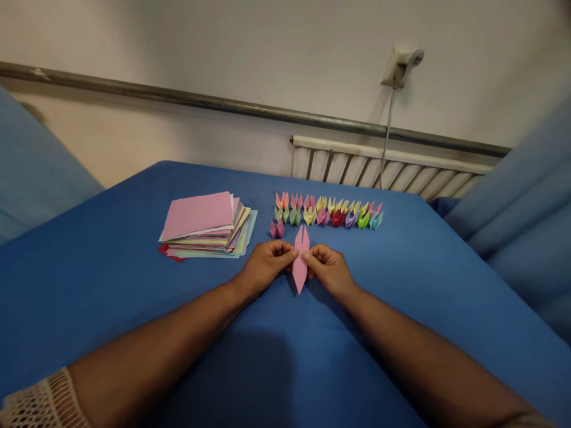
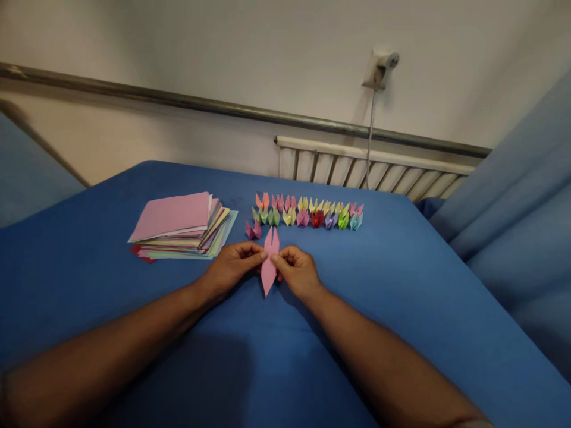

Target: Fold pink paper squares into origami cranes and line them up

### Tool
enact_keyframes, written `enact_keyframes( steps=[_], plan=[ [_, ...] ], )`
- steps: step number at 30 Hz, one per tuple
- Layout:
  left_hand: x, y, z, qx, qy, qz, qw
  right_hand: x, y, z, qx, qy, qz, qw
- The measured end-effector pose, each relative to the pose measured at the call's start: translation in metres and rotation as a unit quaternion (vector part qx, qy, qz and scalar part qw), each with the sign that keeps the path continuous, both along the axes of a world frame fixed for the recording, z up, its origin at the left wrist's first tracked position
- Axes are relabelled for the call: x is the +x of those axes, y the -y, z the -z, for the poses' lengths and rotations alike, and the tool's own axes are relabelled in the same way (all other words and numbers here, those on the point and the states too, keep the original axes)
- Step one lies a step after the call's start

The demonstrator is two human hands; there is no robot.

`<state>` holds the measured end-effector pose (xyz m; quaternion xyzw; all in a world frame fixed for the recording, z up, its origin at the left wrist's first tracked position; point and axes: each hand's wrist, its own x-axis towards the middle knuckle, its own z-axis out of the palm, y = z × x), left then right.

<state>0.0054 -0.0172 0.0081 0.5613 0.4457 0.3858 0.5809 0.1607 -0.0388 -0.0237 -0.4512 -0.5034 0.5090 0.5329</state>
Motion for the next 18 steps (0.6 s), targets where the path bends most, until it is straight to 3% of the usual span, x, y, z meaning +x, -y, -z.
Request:
enact_keyframes(
  steps=[6,14,18],
  plan=[
    [0.0011,0.0018,0.001,0.02,0.006,-0.011,1.0,0.0002,-0.0003,0.0008,-0.001,0.012,-0.033,0.999],
    [-0.0021,-0.0027,-0.0015,-0.016,0.065,-0.057,0.996,-0.0009,0.0026,0.0024,-0.01,0.006,-0.108,0.994],
    [-0.0023,-0.0029,-0.0025,-0.042,0.085,-0.02,0.995,-0.0003,0.002,0.0025,-0.014,0.012,-0.09,0.996]
  ],
)
